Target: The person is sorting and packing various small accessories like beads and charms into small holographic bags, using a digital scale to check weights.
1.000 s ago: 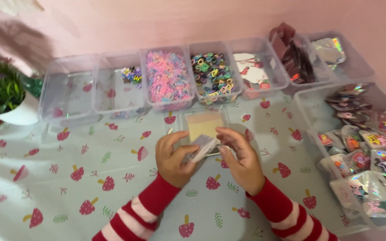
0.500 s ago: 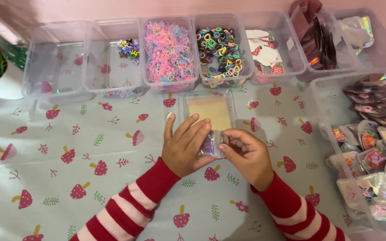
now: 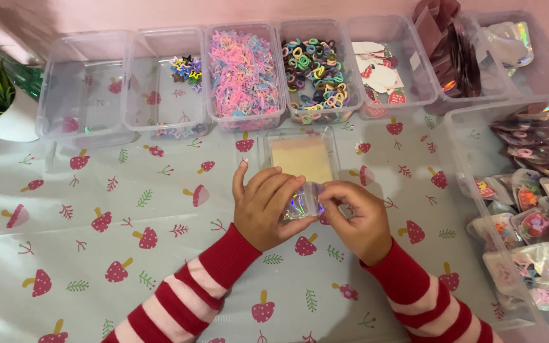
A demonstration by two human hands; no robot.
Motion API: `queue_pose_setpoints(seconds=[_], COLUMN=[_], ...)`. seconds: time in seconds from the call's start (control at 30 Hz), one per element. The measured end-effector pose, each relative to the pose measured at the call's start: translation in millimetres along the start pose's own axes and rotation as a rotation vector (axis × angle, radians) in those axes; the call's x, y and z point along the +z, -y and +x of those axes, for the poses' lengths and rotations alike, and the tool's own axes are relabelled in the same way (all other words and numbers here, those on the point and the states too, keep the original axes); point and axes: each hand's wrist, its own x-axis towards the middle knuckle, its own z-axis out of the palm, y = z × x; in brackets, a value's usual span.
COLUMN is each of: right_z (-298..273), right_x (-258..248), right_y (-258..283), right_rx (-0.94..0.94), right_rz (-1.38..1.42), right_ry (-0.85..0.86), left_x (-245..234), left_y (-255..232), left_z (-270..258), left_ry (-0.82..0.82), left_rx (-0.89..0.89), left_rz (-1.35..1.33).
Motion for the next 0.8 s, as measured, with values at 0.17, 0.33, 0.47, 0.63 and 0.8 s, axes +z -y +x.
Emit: queue_pose_setpoints(seconds=[0.17,0.33,0.47,0.63,0.8], right_z=[4,-3,3,3,17], right_x=[0,-1,-7,-10,-17], right_y=[0,-2,11,14,20], right_rx=[-0.012,0.274,0.161,0.095,0.054], right_rz=[-0.008,0.271,0.283,0.111,0.222], right_ry=[0.074,0.079,0.177,0.209,0.15], left_x=[-2,-4,-3,-8,-11], left_y=[2,-2,-1,-3,-7], left_z=[6,3,-3,3,20], left_ry=[-0.012,0.056,0.045,0.099,0.136], left_rx=[-0.051,-0.05,-0.025,0.008,-0.044], left_rz=[0.046,0.075,0.112,0.123,0.076])
